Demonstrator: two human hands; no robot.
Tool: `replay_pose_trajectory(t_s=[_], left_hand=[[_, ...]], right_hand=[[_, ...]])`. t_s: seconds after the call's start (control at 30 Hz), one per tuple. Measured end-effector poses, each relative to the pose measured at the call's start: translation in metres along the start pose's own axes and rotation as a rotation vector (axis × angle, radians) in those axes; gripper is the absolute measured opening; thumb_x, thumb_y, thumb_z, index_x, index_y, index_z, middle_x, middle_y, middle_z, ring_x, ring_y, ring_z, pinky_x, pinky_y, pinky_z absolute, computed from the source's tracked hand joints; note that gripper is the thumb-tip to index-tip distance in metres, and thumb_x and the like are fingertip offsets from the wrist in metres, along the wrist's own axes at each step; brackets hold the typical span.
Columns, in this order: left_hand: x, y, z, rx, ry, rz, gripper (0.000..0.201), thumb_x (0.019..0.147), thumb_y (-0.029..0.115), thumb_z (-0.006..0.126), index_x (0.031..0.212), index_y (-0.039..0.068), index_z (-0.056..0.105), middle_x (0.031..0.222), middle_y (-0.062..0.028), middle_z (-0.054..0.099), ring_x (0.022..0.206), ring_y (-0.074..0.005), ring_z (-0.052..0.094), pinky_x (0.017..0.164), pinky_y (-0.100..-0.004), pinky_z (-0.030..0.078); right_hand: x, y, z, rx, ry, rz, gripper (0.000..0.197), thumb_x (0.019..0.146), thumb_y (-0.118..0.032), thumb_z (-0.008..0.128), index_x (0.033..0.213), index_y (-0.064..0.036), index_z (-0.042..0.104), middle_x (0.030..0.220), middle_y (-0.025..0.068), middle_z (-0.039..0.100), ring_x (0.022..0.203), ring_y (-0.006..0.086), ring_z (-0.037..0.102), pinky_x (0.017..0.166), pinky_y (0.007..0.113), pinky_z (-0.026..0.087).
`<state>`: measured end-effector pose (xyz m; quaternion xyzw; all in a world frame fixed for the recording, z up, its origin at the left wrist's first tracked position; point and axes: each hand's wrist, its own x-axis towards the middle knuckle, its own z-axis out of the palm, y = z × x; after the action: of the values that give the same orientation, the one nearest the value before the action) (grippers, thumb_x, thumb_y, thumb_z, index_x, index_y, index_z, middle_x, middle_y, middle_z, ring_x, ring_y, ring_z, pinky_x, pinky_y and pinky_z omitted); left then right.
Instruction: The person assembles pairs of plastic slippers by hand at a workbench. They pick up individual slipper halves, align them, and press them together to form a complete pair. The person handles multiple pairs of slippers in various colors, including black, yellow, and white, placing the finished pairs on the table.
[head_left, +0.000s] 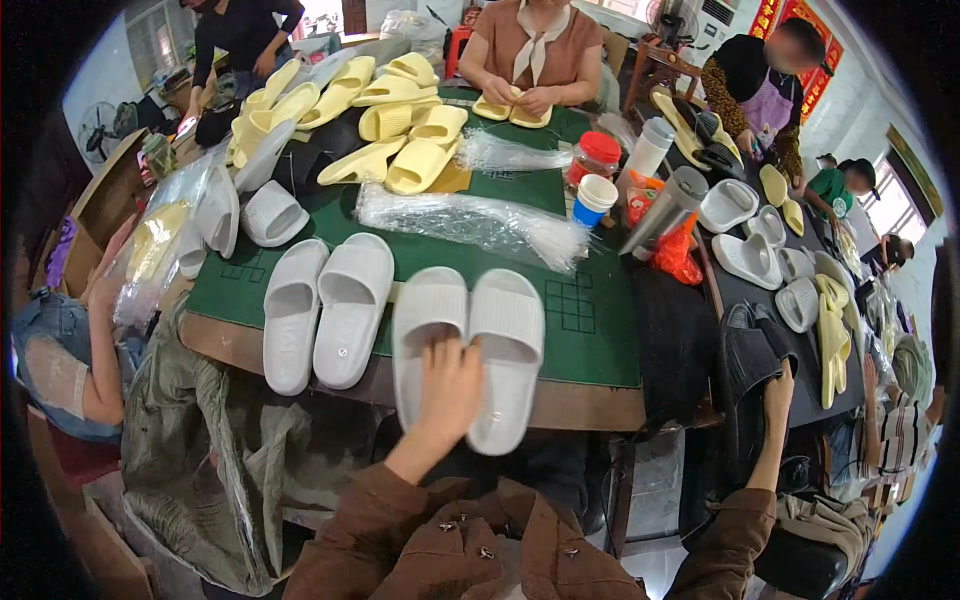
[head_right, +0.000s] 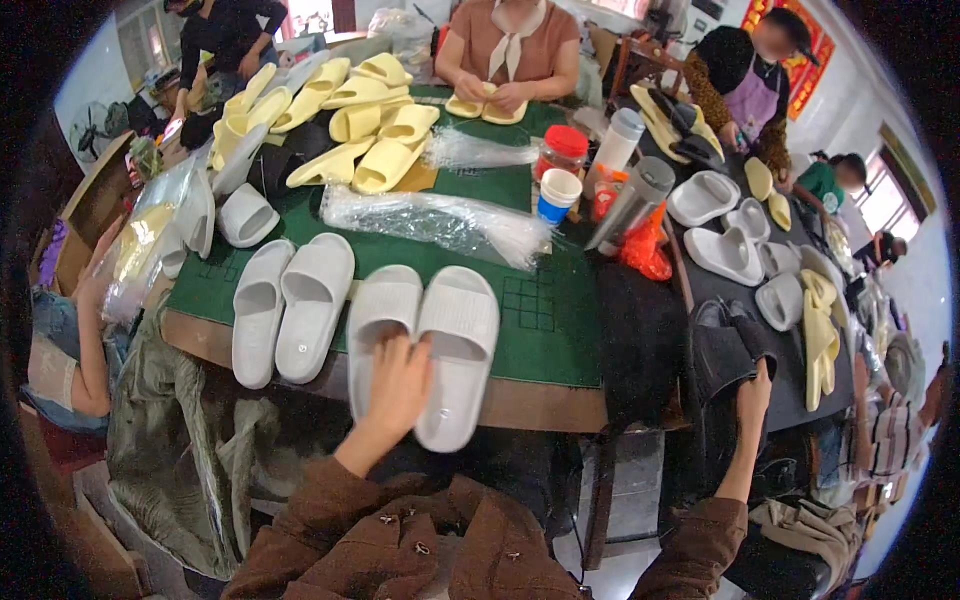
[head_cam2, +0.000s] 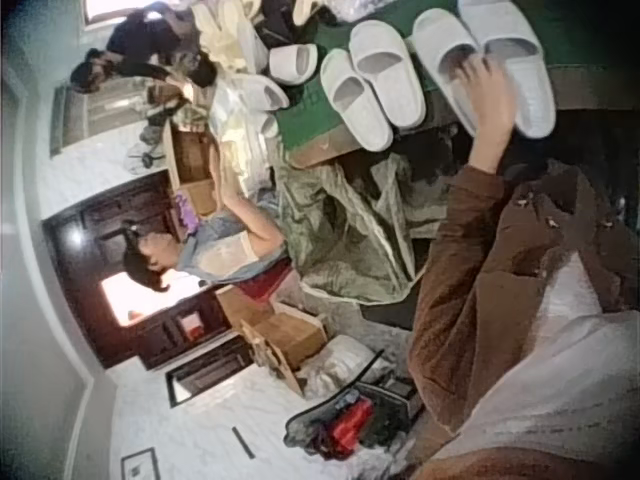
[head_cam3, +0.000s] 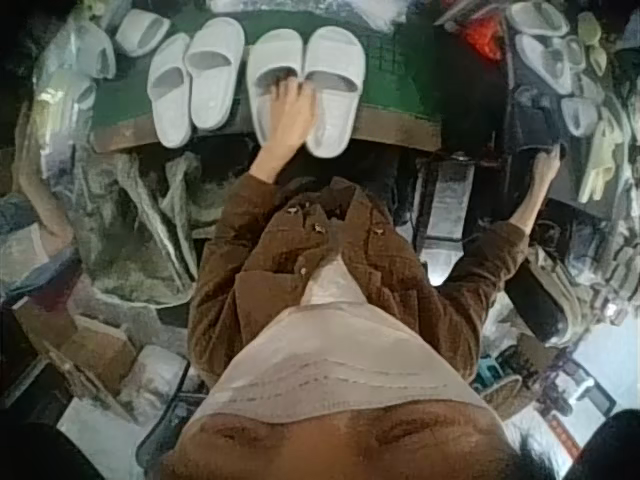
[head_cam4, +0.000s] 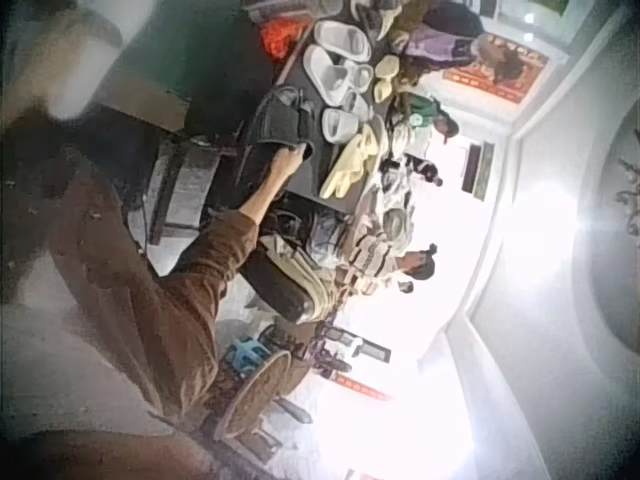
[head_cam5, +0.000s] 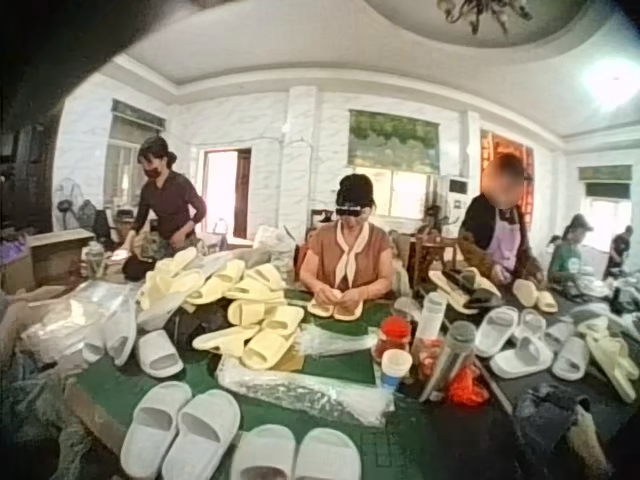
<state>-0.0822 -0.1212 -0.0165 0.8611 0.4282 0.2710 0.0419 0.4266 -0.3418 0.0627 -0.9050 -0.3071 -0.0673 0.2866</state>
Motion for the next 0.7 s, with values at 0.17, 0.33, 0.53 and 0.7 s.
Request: replay_pose_trajectory(t_s=[0.17, 0.33, 0.53, 0.7], left_hand=[[0.001, -0.077, -0.025, -0.025, 0.056, -0.048, 0.034, 0.082, 0.004, 0.053, 0.115, 0.000, 0.060, 0.102, -0.0209, 0.052, 0.099, -0.0410, 0.051, 0.090, -0.0533, 0.039], [0.002, -0.131, -0.045, -0.011, 0.102, -0.117, 0.037, 0.083, 0.002, 0.052, 0.119, 0.004, 0.060, 0.100, -0.0191, 0.053, 0.097, -0.0409, 0.051, 0.088, -0.0503, 0.040], [0.007, -0.157, -0.065, -0.025, 0.069, -0.175, 0.035, 0.082, 0.000, 0.053, 0.115, 0.004, 0.062, 0.093, -0.0173, 0.053, 0.093, -0.0384, 0.051, 0.083, -0.0481, 0.041], [-0.002, -0.158, -0.065, 0.044, 0.075, -0.204, 0.035, 0.081, 0.000, 0.056, 0.116, 0.003, 0.061, 0.105, -0.0202, 0.053, 0.104, -0.0405, 0.049, 0.091, -0.0484, 0.039]], right_hand=[[-0.011, -0.018, -0.003, 0.164, -0.060, -0.175, 0.046, 0.089, -0.004, 0.045, 0.133, 0.0075, 0.044, 0.119, 0.0275, 0.060, 0.112, 0.0376, 0.057, 0.095, 0.035, 0.041], [-0.024, -0.012, -0.020, 0.120, -0.046, -0.184, 0.045, 0.090, -0.004, 0.047, 0.132, 0.0119, 0.043, 0.124, 0.0245, 0.058, 0.117, 0.0323, 0.054, 0.101, 0.033, 0.036], [-0.094, -0.150, -0.021, 0.230, -0.044, -0.289, 0.039, 0.082, 0.010, 0.045, 0.121, 0.0160, 0.050, 0.122, 0.0265, 0.058, 0.118, 0.0287, 0.053, 0.103, 0.033, 0.036], [-0.141, -0.261, 0.034, 0.405, -0.331, -0.610, 0.031, 0.071, 0.010, 0.052, 0.101, 0.0037, 0.056, 0.100, 0.0276, 0.060, 0.099, 0.0429, 0.059, 0.084, 0.043, 0.046]])
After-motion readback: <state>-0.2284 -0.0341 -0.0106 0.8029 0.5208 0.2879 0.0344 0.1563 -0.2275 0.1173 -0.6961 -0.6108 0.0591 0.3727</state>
